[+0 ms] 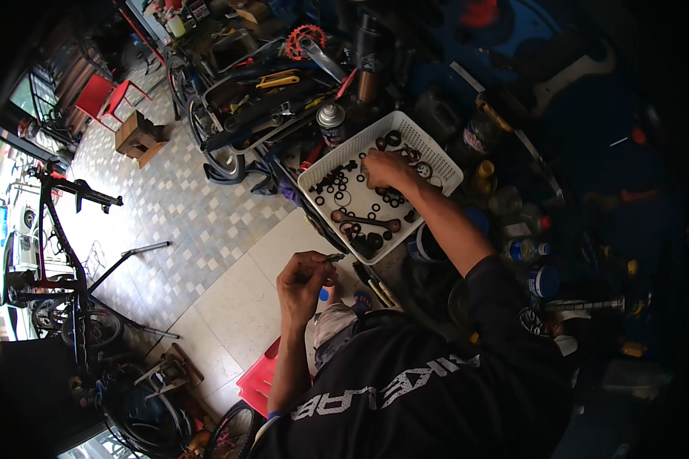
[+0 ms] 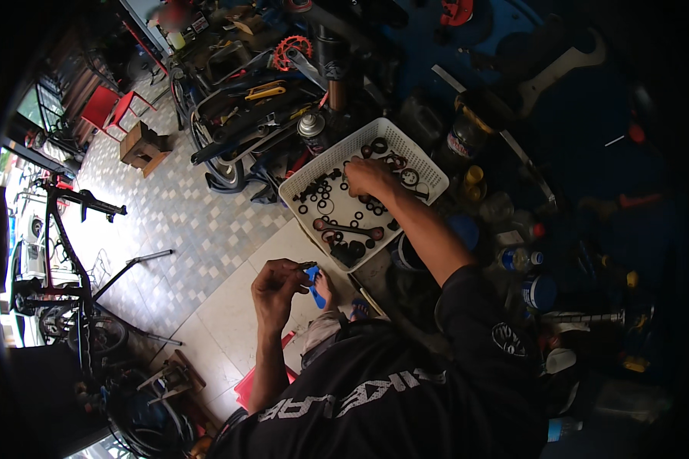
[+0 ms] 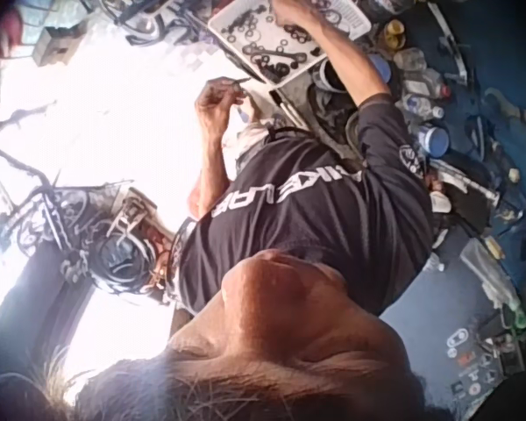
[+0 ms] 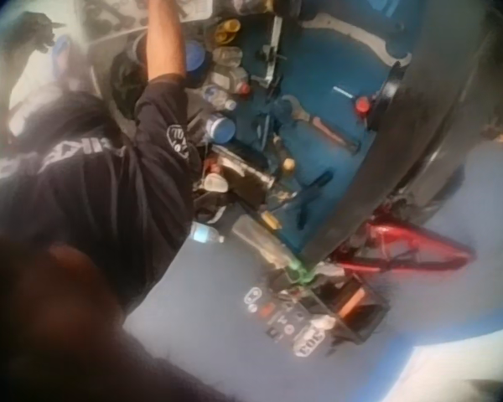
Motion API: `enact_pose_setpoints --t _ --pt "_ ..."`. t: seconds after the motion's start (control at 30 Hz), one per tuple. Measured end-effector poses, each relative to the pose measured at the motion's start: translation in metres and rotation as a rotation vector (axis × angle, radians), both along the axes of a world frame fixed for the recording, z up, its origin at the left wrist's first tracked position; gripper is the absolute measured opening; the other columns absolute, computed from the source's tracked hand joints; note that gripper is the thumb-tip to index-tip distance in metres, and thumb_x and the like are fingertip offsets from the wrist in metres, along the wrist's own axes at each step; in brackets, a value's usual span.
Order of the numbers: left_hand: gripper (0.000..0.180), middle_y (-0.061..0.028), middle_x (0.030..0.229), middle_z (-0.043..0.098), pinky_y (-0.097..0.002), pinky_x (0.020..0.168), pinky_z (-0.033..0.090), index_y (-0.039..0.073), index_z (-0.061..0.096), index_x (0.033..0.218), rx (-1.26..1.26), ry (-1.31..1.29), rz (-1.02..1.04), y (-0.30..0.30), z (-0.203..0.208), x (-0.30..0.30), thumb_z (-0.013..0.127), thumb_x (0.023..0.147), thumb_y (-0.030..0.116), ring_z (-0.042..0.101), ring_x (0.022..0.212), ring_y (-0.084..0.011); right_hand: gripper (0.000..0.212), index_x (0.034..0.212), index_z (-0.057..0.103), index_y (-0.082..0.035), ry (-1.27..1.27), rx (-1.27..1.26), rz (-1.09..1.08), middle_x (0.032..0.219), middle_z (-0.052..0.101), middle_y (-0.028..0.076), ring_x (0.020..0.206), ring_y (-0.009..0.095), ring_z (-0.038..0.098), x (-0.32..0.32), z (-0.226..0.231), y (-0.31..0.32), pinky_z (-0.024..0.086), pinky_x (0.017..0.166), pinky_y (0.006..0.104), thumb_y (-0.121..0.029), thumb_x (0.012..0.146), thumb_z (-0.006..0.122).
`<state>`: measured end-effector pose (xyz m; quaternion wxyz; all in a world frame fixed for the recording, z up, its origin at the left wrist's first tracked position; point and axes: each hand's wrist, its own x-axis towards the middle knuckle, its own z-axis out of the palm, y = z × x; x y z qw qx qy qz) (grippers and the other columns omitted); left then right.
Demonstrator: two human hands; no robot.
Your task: The person handles small bicycle parts from a white basket, then uses a brush and a cloth to clean a red bicycle fork. The person wipes the fork and places the brush back on the workbench.
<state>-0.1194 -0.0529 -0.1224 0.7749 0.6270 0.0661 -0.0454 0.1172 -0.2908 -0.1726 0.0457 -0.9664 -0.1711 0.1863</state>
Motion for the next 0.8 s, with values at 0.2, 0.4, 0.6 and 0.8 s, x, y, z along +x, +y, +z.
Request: enact_pose_setpoints --t 0.2,0.4,0.6,0.8 --pt "0.013 -0.0149 0.094 0.073 -0.0313 0.069 0.062 -0.004 0.061 0.110 -0.174 0.005 0.056 -0.002 -0.006 -0.028 0.061 0.097 -0.004 0.074 0.086 -0.0227 0.027 0.102 0.071 0.001 0.039 0.039 0.056 0.102 0.072 0.018 0.096 0.034 0.071 -0.017 -0.015 0.007 0.058 0.084 0.0462 -0.011 0.078 0.071" --pt "0.027 -0.0168 0.098 0.073 -0.0326 0.070 0.063 -0.004 0.054 0.123 -0.162 -0.017 0.125 -0.012 -0.007 -0.036 0.063 0.099 0.002 0.074 0.088 -0.0240 0.018 0.102 0.071 -0.002 -0.157 0.190 0.015 0.094 0.074 0.017 0.089 0.036 0.072 -0.042 -0.002 0.006 0.057 0.080 0.0457 -0.012 0.087 0.068" --pt "0.039 -0.0176 0.099 0.073 -0.0329 0.070 0.063 -0.006 0.050 0.134 -0.131 -0.019 0.141 -0.030 0.012 -0.040 0.064 0.099 0.005 0.074 0.089 -0.0236 0.016 0.095 0.068 -0.004 -0.185 0.756 0.002 0.090 0.073 0.012 0.086 0.031 0.072 -0.121 0.073 0.007 0.055 0.075 0.0380 -0.016 0.087 0.074" --pt "0.035 -0.0193 0.104 0.073 -0.0333 0.072 0.065 -0.010 0.056 0.130 -0.168 -0.036 0.107 -0.050 0.031 -0.042 0.064 0.099 0.004 0.074 0.091 -0.0250 0.015 0.095 0.067 -0.007 -0.352 1.039 0.245 0.095 0.070 0.006 0.089 0.024 0.072 -0.206 0.114 0.001 0.056 0.076 0.0339 -0.004 0.083 0.076"
